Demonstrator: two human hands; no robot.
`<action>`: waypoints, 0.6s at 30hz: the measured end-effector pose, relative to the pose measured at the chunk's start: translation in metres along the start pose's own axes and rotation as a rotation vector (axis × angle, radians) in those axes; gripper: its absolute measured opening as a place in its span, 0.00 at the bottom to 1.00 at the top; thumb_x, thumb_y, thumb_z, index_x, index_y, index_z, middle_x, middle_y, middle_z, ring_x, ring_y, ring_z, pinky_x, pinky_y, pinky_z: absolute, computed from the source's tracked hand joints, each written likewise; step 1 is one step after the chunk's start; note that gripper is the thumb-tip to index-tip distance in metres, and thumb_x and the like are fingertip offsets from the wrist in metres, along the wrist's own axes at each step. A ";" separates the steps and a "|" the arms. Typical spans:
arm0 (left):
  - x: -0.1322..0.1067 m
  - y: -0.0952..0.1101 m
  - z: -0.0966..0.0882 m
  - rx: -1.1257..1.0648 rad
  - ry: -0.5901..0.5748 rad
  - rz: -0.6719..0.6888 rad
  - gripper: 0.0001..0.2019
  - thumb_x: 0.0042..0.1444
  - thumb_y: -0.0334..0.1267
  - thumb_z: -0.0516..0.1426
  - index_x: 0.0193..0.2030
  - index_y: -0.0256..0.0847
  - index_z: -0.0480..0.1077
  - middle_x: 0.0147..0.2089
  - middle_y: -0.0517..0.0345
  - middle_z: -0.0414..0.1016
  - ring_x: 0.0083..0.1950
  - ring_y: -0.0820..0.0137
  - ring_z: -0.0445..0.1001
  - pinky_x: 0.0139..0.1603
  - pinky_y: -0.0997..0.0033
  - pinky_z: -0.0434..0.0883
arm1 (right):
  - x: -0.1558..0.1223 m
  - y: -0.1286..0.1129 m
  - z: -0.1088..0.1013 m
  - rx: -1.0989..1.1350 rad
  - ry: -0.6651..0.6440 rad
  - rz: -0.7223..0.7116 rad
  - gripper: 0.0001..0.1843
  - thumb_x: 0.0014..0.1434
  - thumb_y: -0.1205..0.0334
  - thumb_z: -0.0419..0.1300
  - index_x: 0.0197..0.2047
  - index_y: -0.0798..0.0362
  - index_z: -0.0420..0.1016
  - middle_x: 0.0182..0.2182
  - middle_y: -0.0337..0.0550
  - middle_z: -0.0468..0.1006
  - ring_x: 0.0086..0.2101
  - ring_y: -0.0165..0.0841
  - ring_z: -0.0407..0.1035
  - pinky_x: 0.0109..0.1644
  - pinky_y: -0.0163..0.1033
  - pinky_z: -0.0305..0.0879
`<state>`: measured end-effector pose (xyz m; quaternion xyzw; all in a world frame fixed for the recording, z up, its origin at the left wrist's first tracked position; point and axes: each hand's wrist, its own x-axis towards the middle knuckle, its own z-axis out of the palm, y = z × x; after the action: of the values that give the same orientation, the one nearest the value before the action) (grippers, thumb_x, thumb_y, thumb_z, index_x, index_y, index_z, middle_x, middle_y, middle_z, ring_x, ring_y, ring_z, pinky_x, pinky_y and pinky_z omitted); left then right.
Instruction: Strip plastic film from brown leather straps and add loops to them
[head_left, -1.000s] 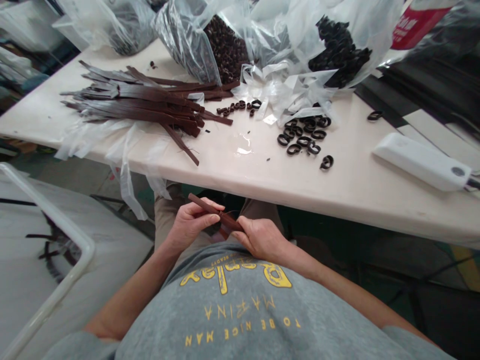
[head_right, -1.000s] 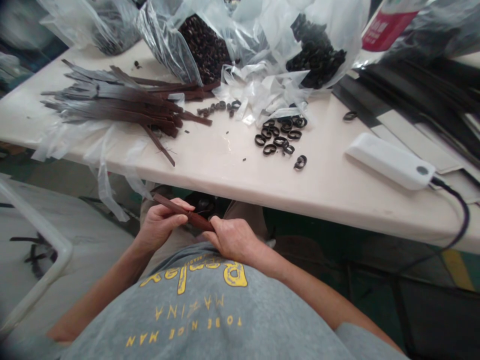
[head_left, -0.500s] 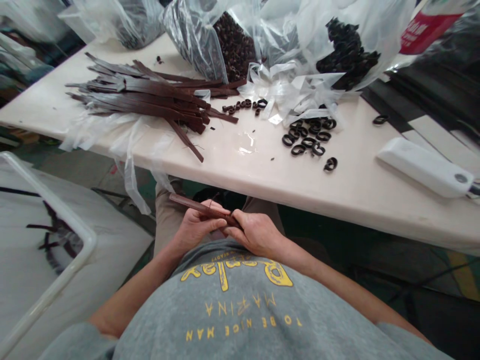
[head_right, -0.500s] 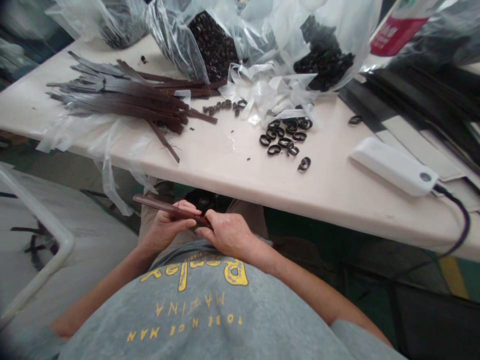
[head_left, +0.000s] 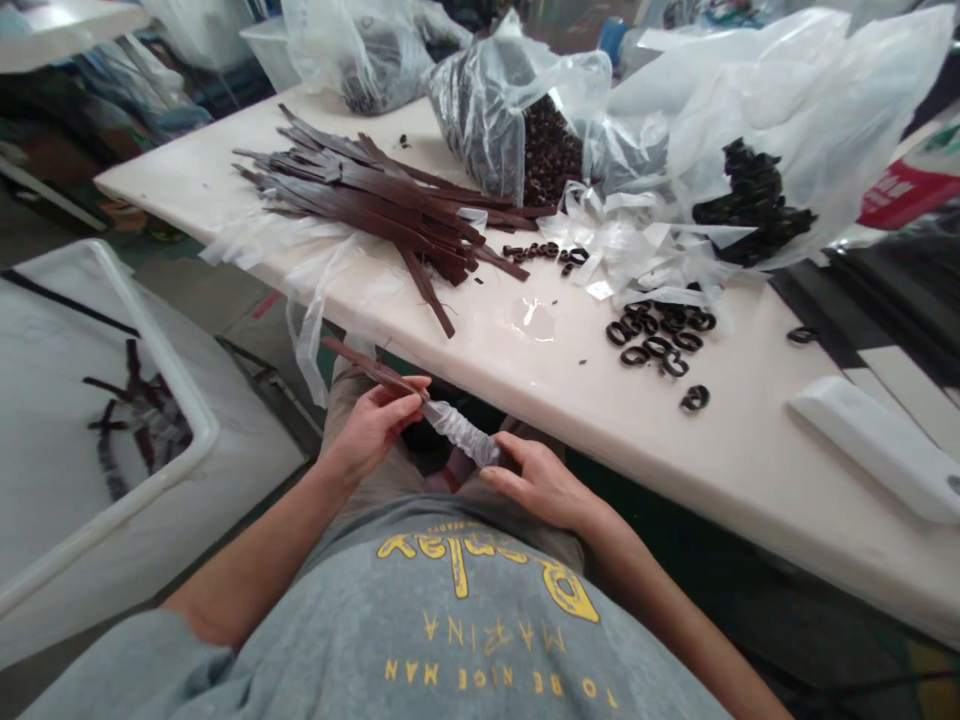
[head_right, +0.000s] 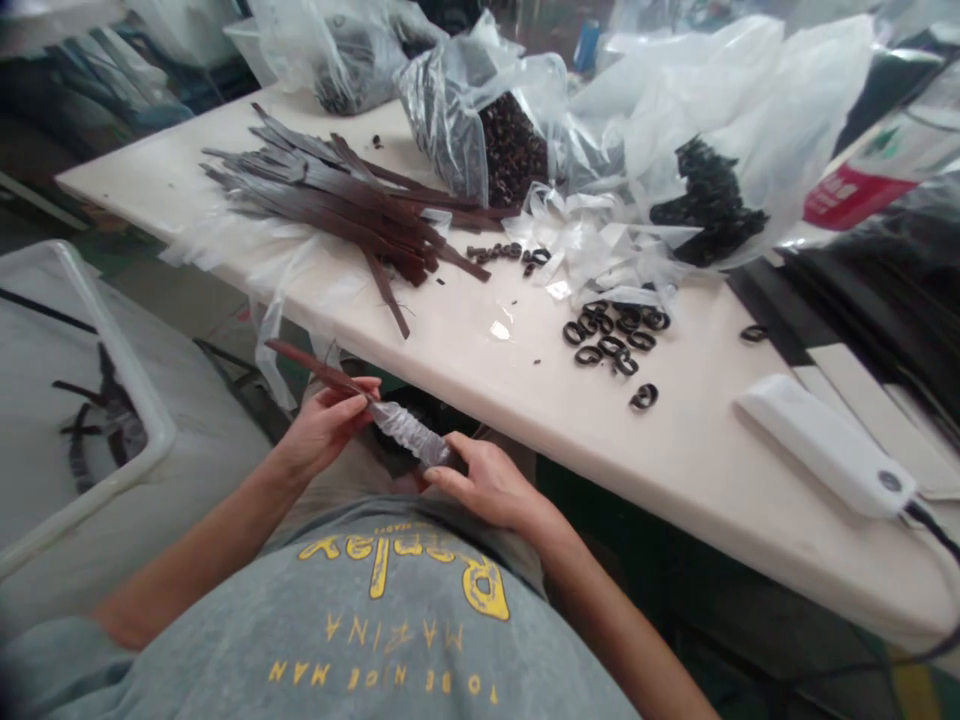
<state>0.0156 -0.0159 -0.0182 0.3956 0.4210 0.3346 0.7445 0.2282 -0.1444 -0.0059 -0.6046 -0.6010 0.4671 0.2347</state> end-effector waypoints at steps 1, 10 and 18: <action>0.002 0.001 -0.005 -0.059 0.031 -0.013 0.17 0.44 0.39 0.70 0.44 0.40 0.79 0.37 0.57 0.81 0.36 0.74 0.76 0.37 0.78 0.72 | 0.000 0.002 0.000 0.039 -0.020 0.018 0.08 0.63 0.59 0.56 0.40 0.55 0.72 0.31 0.37 0.76 0.32 0.31 0.69 0.36 0.34 0.61; -0.038 -0.033 -0.003 0.041 -0.053 -0.099 0.17 0.43 0.45 0.70 0.36 0.35 0.80 0.33 0.54 0.80 0.31 0.71 0.74 0.36 0.71 0.71 | 0.026 -0.007 0.029 0.030 0.029 -0.048 0.12 0.63 0.58 0.56 0.30 0.53 0.70 0.24 0.36 0.74 0.26 0.31 0.67 0.32 0.34 0.60; -0.035 0.041 -0.052 0.007 0.275 0.467 0.14 0.50 0.45 0.64 0.39 0.38 0.77 0.30 0.57 0.77 0.29 0.71 0.71 0.31 0.71 0.68 | 0.041 0.031 0.030 0.005 0.091 -0.037 0.22 0.58 0.40 0.56 0.40 0.48 0.80 0.36 0.44 0.83 0.38 0.43 0.78 0.42 0.39 0.74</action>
<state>-0.0521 -0.0107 0.0128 0.4355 0.4166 0.5464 0.5816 0.2116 -0.1194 -0.0574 -0.6136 -0.5996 0.4360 0.2718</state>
